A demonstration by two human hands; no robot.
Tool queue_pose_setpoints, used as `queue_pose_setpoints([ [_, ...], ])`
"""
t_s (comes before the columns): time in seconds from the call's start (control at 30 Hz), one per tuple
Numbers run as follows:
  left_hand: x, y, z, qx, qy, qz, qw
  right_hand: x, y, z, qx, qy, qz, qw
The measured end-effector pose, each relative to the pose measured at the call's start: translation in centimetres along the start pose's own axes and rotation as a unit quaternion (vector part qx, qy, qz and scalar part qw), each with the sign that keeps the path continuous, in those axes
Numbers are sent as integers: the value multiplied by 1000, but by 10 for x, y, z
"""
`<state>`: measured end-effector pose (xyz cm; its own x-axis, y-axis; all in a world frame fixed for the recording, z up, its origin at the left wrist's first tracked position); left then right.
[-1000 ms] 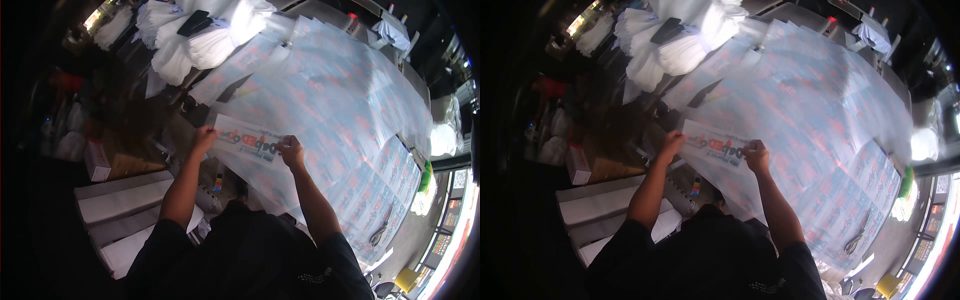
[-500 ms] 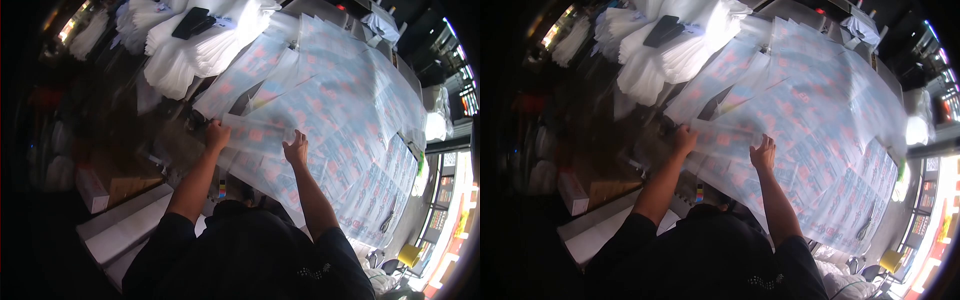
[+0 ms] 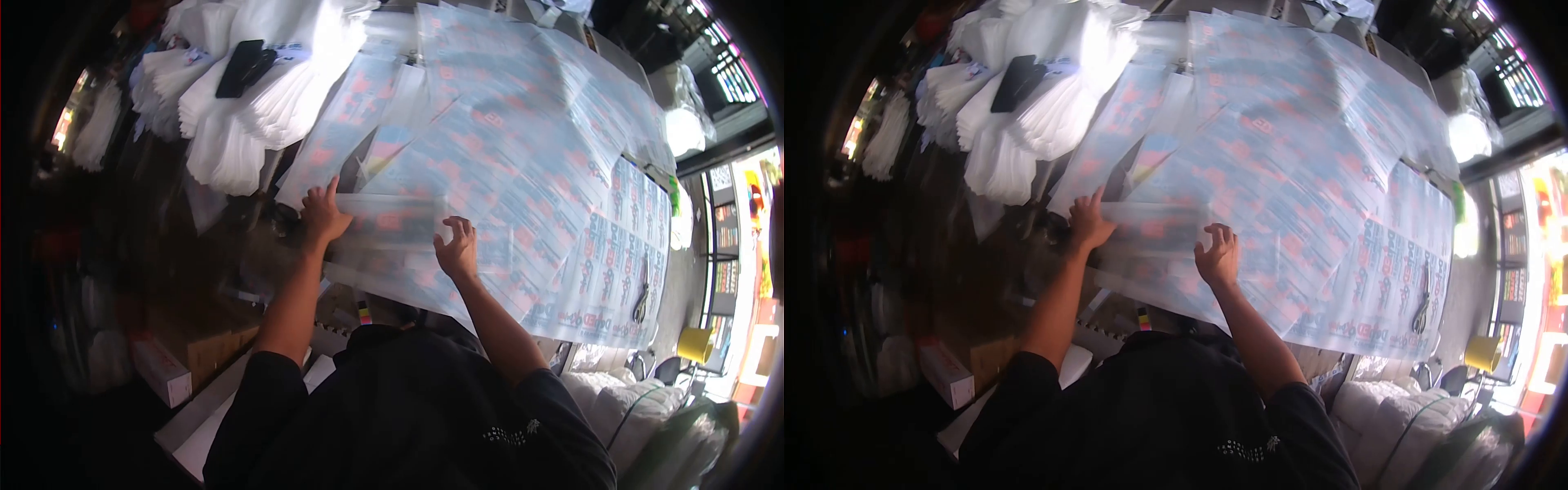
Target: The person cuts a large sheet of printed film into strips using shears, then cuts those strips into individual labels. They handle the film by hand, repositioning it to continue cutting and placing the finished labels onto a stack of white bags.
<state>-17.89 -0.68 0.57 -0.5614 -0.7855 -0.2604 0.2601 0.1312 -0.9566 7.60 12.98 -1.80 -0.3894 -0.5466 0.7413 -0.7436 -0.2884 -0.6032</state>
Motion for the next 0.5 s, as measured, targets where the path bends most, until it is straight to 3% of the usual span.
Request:
queue_pose_setpoints([
  [0.07,-5,-2,-9,-10,109,-72,991,0,-8,9,-9,20,0,1000],
  [0.2,-7,-4,-17,72,173,-157,970,-6,-16,32,6,27,-38,999],
  [0.23,-14,-16,-14,72,181,-157,968,-7,-18,37,2,34,-41,999],
  [0.3,-25,-38,0,193,200,-13,961,-10,-22,40,-6,45,-46,998],
  [0.33,-36,-53,14,195,204,-16,959,-14,-25,40,-19,81,-96,992],
  [0.4,-69,-92,46,61,263,-57,961,-19,-29,36,-34,118,-148,981],
  [0.5,-84,-127,60,40,201,-89,975,-26,-32,27,-19,194,-208,959],
])
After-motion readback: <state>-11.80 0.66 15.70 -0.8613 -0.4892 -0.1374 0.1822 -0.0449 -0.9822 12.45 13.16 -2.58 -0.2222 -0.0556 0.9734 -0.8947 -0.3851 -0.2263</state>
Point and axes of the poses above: each hand's wrist, its own z-axis away from the middle knuckle, its own y-axis out of the palm, x = y × z, the point moved 4 cm from there along -z, towards the middle knuckle, and after that the axes turned 5 degrees about -z, right-handed, at the moved point
